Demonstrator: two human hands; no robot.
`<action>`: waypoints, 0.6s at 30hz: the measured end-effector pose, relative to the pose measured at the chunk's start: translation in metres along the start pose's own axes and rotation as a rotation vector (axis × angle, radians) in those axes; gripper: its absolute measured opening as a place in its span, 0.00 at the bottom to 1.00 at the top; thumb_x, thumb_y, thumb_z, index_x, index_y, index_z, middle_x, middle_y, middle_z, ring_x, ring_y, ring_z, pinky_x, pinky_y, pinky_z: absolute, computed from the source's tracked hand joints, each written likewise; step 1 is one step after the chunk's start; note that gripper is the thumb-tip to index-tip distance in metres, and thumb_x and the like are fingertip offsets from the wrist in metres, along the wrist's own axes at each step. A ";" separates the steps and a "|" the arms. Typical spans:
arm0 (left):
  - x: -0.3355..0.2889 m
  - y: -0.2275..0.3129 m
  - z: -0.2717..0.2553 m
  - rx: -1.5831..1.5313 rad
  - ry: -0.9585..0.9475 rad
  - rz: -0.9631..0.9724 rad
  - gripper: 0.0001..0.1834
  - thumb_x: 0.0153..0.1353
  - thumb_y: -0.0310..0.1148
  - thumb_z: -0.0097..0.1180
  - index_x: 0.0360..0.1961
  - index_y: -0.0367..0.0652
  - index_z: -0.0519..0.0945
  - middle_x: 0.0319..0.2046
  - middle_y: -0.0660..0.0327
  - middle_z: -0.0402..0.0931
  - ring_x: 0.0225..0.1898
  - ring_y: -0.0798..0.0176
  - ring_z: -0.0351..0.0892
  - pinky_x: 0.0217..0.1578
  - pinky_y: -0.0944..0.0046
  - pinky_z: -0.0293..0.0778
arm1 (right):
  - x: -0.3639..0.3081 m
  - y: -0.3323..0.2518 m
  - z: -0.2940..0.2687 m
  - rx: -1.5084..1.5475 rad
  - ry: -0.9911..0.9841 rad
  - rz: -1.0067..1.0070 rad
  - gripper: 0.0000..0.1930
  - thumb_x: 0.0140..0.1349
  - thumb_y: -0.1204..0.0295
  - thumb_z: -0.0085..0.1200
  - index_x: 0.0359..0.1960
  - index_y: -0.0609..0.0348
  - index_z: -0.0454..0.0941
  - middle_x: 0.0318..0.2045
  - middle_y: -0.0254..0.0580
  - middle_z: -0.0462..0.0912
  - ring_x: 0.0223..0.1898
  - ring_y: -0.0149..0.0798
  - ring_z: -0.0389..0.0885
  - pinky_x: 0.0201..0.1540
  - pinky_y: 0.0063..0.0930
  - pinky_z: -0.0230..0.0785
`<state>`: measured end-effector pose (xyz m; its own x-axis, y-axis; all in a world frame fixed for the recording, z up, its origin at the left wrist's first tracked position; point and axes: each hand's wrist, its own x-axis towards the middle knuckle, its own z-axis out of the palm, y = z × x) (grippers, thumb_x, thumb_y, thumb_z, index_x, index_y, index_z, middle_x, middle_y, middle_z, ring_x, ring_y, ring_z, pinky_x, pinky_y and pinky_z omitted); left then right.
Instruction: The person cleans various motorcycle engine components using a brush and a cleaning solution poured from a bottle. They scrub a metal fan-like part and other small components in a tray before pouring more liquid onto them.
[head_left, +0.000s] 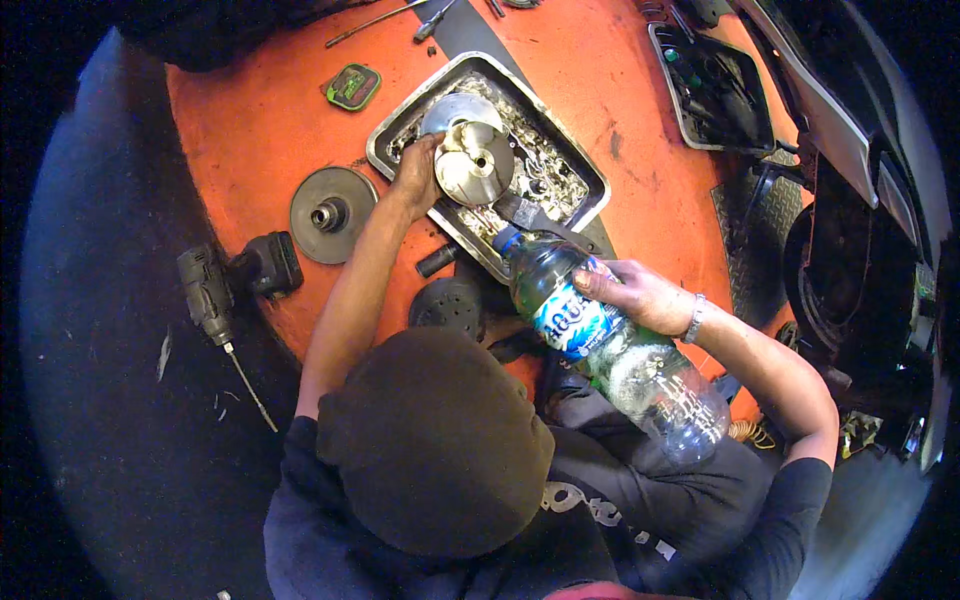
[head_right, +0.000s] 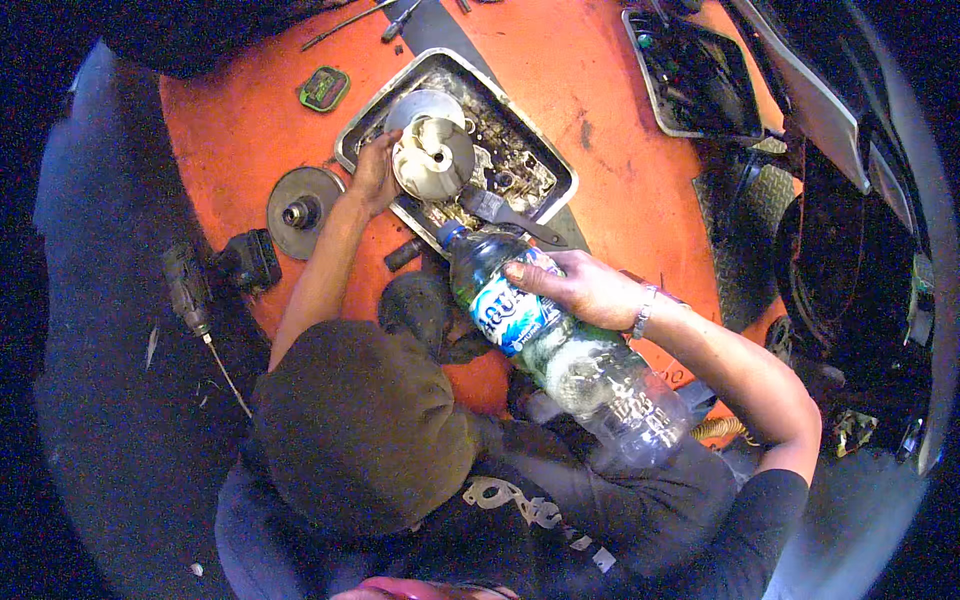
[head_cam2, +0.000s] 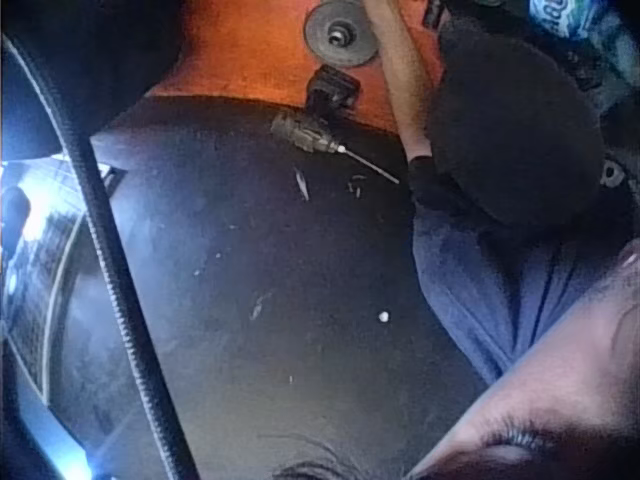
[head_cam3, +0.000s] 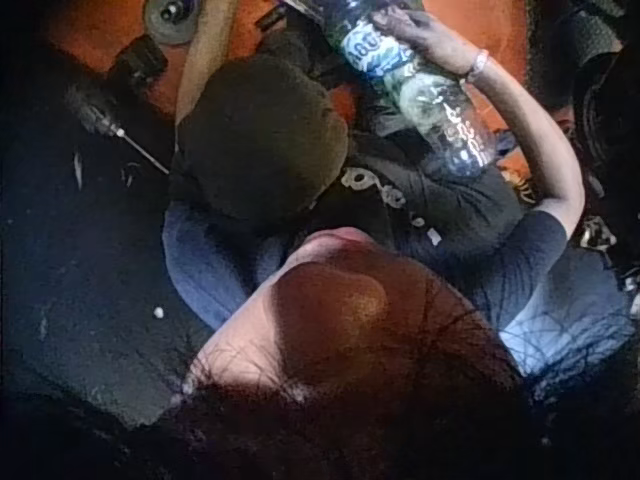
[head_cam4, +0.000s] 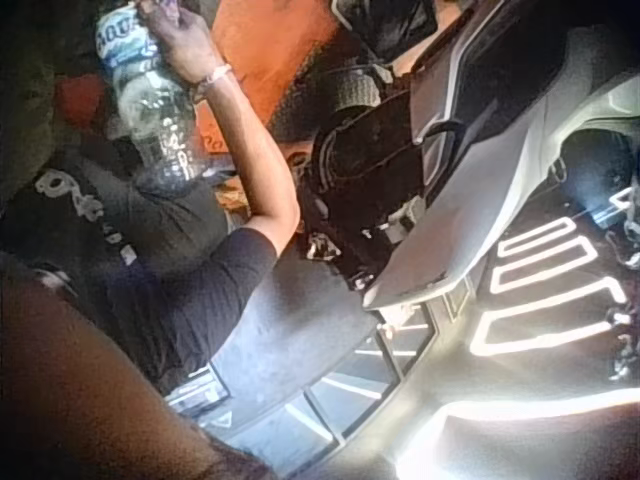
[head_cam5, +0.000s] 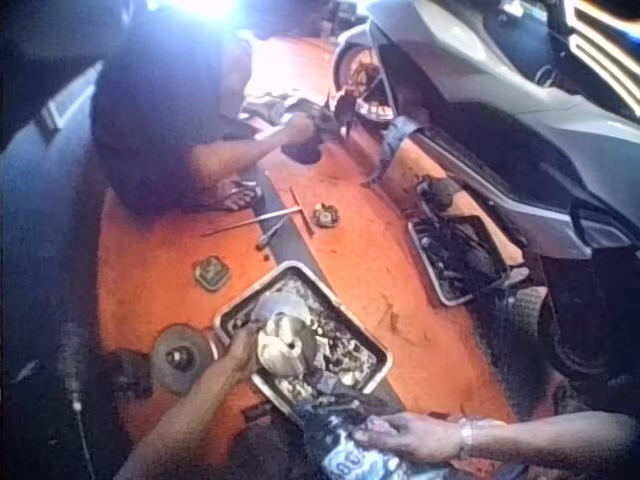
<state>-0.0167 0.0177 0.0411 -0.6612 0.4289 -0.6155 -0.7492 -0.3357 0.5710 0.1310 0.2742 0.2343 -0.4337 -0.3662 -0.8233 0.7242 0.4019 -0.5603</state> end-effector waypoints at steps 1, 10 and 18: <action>0.000 -0.001 0.000 0.052 -0.011 -0.016 0.27 0.72 0.46 0.32 0.61 0.39 0.70 0.54 0.53 0.78 0.54 0.55 0.80 0.56 0.51 0.75 | 0.000 -0.001 -0.001 -0.007 0.013 0.008 0.39 0.65 0.37 0.50 0.52 0.69 0.78 0.42 0.39 0.83 0.45 0.30 0.79 0.51 0.28 0.71; -0.013 -0.016 0.009 0.091 -0.094 -0.077 0.27 0.72 0.48 0.40 0.59 0.38 0.72 0.51 0.54 0.80 0.51 0.59 0.82 0.54 0.55 0.78 | -0.009 0.005 -0.006 0.241 0.034 0.043 0.36 0.67 0.39 0.50 0.52 0.68 0.77 0.42 0.35 0.82 0.43 0.26 0.78 0.49 0.25 0.71; -0.005 -0.017 0.012 0.057 -0.160 -0.157 0.31 0.71 0.54 0.42 0.61 0.38 0.72 0.55 0.51 0.78 0.53 0.55 0.80 0.56 0.50 0.75 | -0.017 0.006 -0.013 0.133 0.013 0.026 0.35 0.68 0.40 0.48 0.49 0.66 0.79 0.40 0.33 0.82 0.41 0.25 0.77 0.48 0.24 0.70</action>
<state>-0.0004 0.0318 0.0411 -0.5185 0.6012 -0.6080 -0.8363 -0.2083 0.5072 0.1355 0.2941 0.2438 -0.4202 -0.3461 -0.8388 0.7994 0.2961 -0.5227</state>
